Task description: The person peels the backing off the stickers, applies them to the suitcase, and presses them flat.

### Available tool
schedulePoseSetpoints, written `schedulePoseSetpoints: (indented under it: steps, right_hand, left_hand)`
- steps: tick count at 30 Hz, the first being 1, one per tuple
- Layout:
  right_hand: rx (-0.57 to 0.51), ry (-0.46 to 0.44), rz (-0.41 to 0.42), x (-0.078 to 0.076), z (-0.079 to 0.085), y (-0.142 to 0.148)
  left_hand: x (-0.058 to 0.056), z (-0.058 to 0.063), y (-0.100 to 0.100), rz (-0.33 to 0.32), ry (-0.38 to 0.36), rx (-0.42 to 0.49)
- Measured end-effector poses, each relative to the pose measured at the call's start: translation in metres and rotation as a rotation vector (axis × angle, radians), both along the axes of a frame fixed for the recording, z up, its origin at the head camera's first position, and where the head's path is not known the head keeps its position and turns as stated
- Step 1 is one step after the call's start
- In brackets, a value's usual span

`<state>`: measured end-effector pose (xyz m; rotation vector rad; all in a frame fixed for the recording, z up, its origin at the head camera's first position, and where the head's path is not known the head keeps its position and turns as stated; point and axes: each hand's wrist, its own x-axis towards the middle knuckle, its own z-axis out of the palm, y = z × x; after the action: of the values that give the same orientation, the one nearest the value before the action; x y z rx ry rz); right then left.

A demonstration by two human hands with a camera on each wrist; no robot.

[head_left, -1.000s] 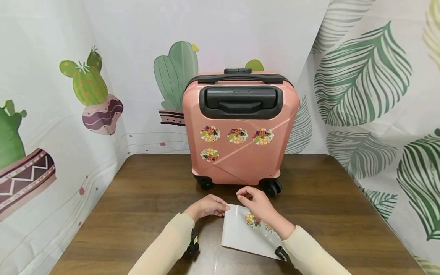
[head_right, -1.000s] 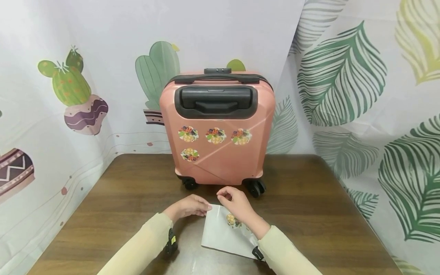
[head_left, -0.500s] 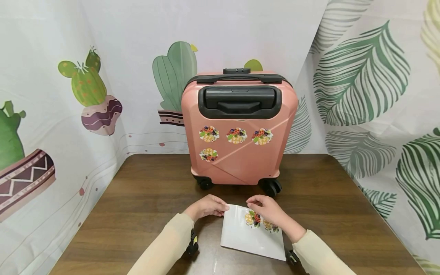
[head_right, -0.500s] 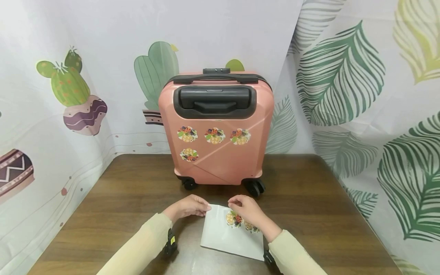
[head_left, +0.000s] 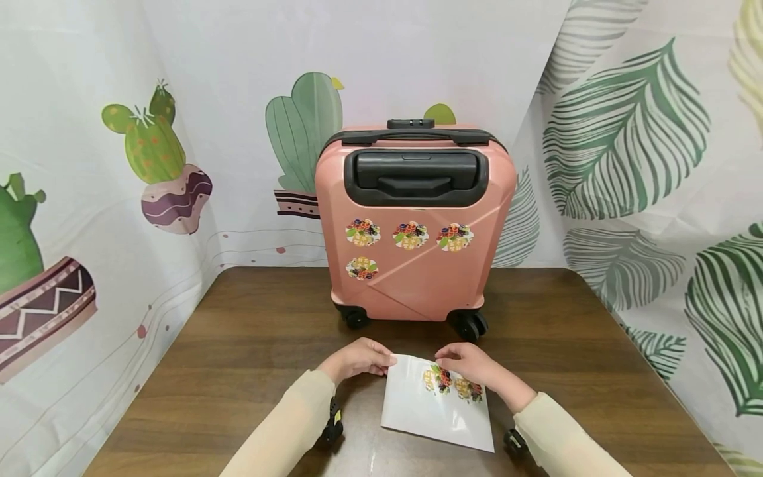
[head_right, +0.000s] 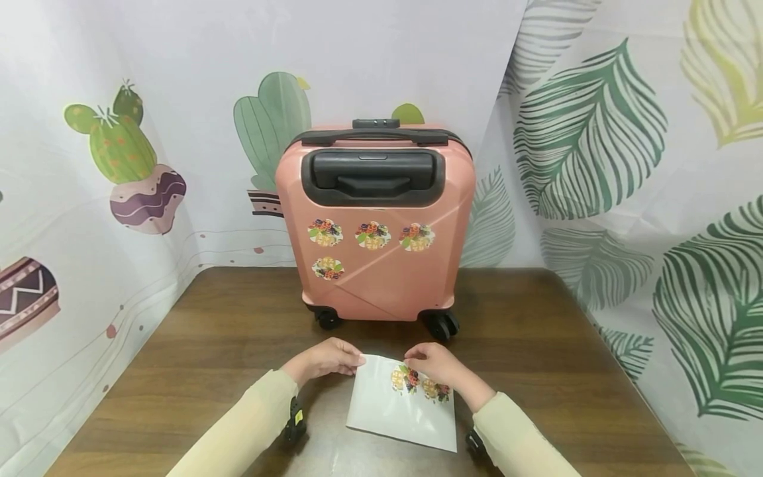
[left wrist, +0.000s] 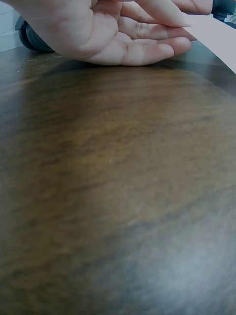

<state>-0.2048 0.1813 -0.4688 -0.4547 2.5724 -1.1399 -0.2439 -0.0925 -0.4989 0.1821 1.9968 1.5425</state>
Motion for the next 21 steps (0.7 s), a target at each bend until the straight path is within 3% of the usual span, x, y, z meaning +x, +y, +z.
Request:
schedulePoseSetpoints:
  steps: [11,21]
  right_hand:
    - [0.01,0.0,0.049,-0.0036,-0.0019,0.008]
    - [0.022,-0.001,0.024,-0.0044,-0.0053,0.0108]
  left_hand:
    - [-0.0009,-0.0012,-0.0011,0.004,-0.001,-0.009]
    - [0.0001,-0.0002,-0.0007,0.015,0.005,-0.019]
